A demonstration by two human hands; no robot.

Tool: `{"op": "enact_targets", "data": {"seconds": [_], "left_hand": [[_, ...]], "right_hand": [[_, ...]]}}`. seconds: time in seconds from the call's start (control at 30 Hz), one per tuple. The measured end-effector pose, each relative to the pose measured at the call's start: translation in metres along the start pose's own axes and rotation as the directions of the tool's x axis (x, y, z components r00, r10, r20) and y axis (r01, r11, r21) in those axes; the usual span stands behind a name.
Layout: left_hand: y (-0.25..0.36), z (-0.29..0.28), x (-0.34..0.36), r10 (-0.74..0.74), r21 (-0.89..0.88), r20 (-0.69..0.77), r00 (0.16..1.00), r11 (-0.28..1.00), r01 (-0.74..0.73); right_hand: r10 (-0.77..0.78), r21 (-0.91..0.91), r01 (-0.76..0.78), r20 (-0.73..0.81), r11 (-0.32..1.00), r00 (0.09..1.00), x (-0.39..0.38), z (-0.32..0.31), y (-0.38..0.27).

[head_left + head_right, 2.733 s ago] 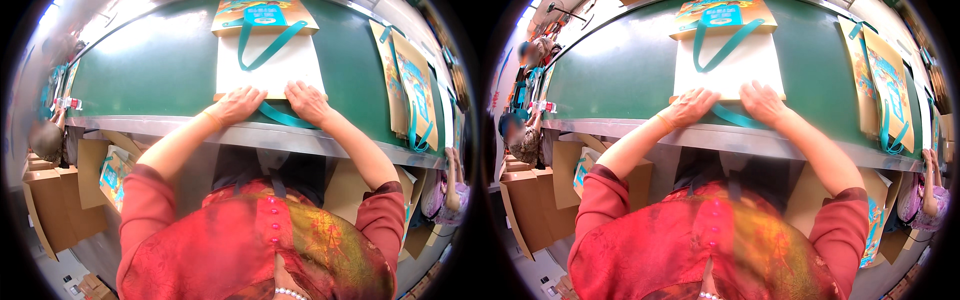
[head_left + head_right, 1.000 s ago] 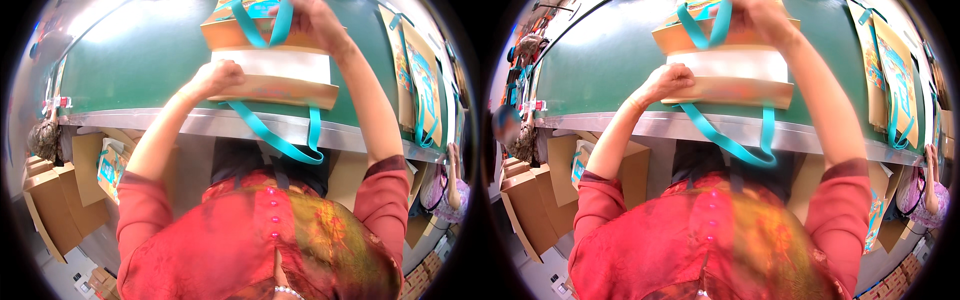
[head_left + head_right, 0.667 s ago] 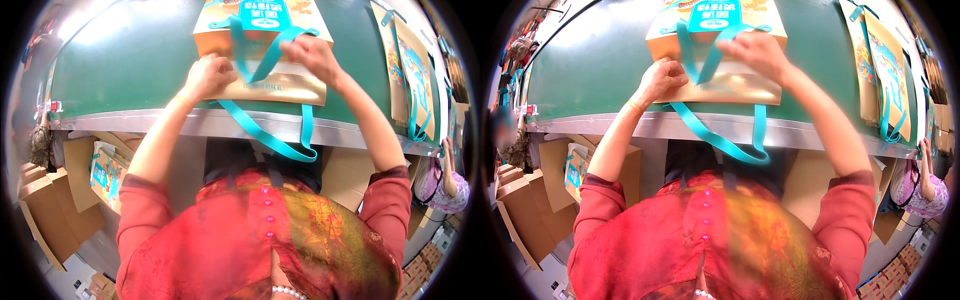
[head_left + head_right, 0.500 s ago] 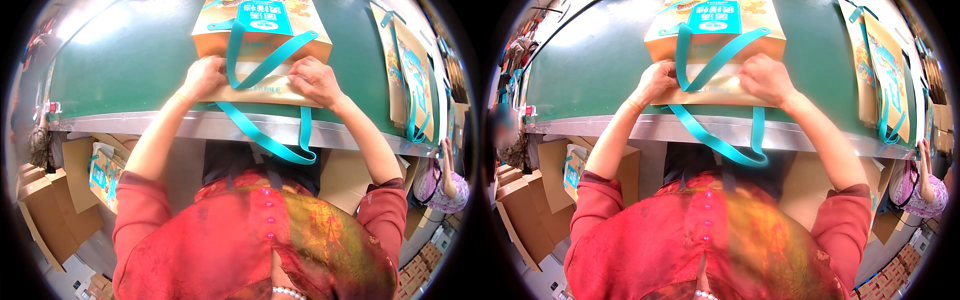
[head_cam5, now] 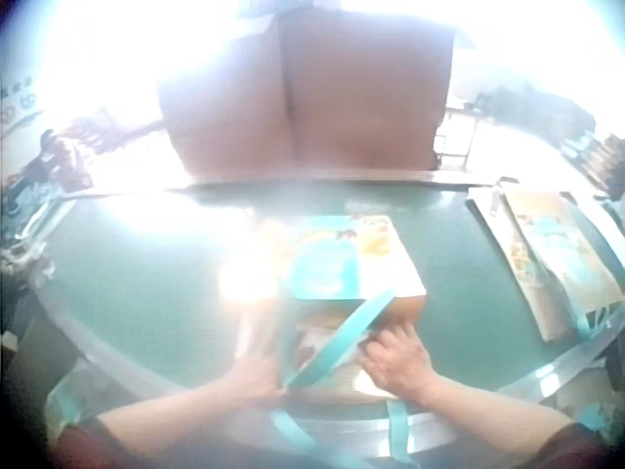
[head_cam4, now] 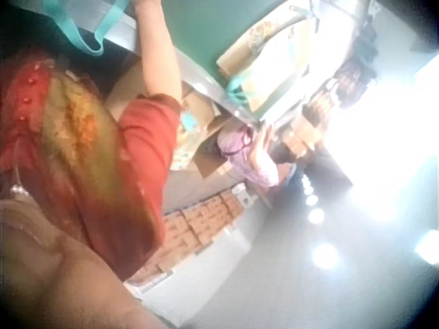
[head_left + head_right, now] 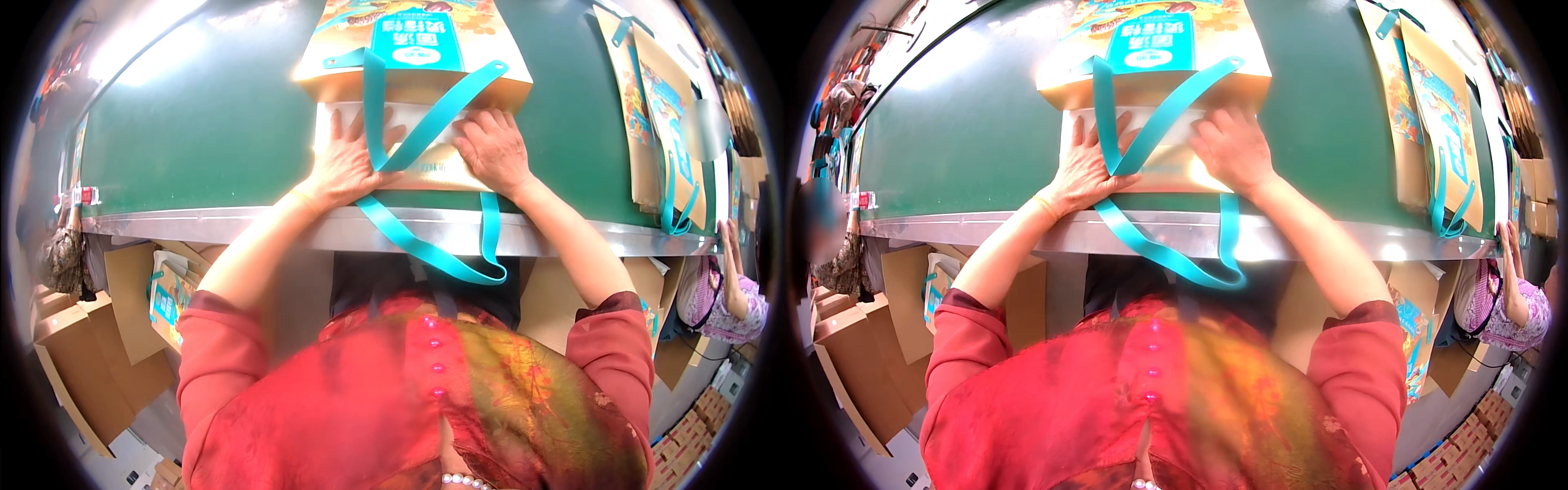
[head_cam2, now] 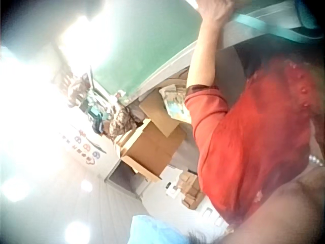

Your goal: The person folds paper gift bags by pressing along pre-scored lines, tucking in edges, and flattening them on a conveyor belt before stacking them in boxes.

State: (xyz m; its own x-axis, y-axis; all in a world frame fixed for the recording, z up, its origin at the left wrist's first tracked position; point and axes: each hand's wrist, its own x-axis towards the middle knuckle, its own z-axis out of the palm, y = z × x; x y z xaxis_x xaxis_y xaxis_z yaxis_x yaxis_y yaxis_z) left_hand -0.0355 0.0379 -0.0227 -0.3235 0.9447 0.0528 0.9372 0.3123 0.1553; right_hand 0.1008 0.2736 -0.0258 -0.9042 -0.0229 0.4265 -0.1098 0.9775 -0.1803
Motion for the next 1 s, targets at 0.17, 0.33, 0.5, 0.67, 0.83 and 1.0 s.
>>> {"op": "enact_targets", "data": {"seconds": [0.17,0.33,0.5,0.67,0.83,1.0], "left_hand": [[-0.007,0.013,0.0,0.0,-0.047,-0.141,0.99,0.999,-0.007],[-0.012,0.011,0.001,-0.079,-0.306,-0.254,0.964,0.952,-0.003],[-0.012,0.015,0.001,-0.101,-0.215,-0.251,0.963,0.976,0.046],[-0.005,0.007,0.005,-0.128,0.037,-0.098,0.987,0.991,0.132],[-0.015,0.002,0.01,0.022,0.1,-0.077,0.997,0.995,-0.014],[-0.005,-0.003,0.011,-0.039,0.005,-0.187,0.982,0.999,0.041]], "right_hand": [[0.014,0.006,-0.014,-0.073,1.0,0.997,-0.004,-0.008,0.001],[0.159,0.054,-0.168,0.15,0.984,0.976,0.001,-0.006,0.005],[0.176,-0.075,-0.161,0.272,0.984,0.946,0.01,-0.002,0.001],[-0.058,-0.178,0.043,-0.085,0.983,0.995,0.004,0.008,0.004],[-0.066,-0.06,0.061,-0.084,0.996,0.994,0.006,0.014,0.018],[0.004,-0.006,-0.004,-0.104,1.0,0.995,0.005,0.012,0.012]]}}
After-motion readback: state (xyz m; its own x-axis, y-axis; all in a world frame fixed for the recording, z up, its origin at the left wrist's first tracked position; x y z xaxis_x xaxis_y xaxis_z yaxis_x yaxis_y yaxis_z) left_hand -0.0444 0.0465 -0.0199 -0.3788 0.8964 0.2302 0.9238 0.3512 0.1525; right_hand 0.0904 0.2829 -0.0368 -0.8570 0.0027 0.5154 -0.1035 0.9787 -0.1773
